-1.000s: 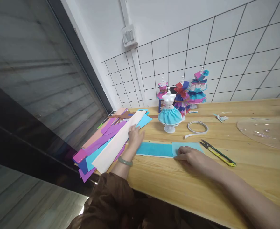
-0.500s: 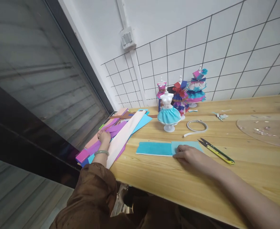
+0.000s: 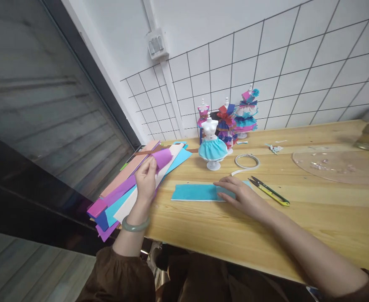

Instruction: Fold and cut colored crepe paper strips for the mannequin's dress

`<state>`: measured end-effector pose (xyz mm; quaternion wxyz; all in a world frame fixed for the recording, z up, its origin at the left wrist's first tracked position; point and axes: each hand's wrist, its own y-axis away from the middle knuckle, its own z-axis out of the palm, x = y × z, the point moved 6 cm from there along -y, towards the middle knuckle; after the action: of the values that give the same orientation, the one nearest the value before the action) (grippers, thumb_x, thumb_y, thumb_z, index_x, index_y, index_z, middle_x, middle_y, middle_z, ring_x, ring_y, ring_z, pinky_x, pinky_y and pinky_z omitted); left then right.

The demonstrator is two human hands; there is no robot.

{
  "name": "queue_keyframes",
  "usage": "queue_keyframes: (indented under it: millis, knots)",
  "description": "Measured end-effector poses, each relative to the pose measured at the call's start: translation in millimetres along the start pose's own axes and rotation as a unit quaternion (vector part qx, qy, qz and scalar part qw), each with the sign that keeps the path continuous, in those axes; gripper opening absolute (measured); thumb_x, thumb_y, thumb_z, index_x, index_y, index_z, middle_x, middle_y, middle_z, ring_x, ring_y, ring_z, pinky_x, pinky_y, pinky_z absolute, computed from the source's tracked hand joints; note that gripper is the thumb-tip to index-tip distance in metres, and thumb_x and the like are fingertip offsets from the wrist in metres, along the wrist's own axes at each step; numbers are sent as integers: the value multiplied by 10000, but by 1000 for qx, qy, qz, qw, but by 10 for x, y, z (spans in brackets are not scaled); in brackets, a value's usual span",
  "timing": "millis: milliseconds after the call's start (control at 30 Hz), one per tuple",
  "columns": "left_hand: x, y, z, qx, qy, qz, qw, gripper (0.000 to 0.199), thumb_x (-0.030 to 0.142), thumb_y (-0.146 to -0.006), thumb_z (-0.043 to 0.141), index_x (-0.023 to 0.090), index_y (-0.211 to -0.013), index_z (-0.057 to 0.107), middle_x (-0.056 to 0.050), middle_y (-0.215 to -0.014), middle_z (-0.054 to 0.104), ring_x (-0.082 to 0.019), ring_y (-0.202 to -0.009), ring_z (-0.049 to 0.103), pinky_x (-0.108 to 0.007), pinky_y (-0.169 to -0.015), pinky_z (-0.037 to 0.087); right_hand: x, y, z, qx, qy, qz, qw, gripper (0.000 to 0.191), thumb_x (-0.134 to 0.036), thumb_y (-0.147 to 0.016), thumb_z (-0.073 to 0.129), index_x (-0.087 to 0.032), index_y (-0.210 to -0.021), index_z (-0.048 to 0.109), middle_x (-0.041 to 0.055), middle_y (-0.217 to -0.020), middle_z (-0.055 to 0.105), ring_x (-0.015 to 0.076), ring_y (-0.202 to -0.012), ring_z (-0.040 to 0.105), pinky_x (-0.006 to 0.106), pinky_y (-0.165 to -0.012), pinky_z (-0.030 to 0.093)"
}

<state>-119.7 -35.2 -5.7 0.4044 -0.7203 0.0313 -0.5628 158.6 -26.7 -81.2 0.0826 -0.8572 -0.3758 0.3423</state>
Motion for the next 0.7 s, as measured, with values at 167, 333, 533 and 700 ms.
queue_keyframes:
  millis: [167,333,533,700]
  knots:
    - [-25,389,754,-146,218,-181,948,337,462,-763,599,157,-876,691,-63,-899,681,-182,-895,617,-324,-834,476,46,5,-76,51,-235,109,964,497,-452,-838,506,-239,-1286,466,104,-1291,507,235,-1176,473,427,-965,398]
    - [-69,590,1228,-237,264,-237,905,295,384,-745,635,145,-910,687,-82,-965,685,-200,-916,619,-367,-878,467,78,-20,-39,-1,-445,143,884,540,-437,-808,562,-213,-1288,461,89,-1280,541,212,-1175,490,410,-1004,370]
    - [-339,586,1423,-241,213,-229,919,400,307,-659,711,162,-1029,667,-88,-1107,648,-247,-1037,581,-427,-948,426,96,-18,142,-82,-533,162,827,578,-377,-702,694,-175,-1216,523,85,-1135,639,213,-1012,601,412,-920,445]
    - [-596,601,1410,-202,214,-242,925,382,339,-690,685,164,-1030,668,-88,-1088,658,-233,-1018,595,-419,-945,429,300,17,241,-69,-522,227,819,532,-402,-679,707,-143,-1126,579,65,-932,699,183,-815,652,342,-785,489]
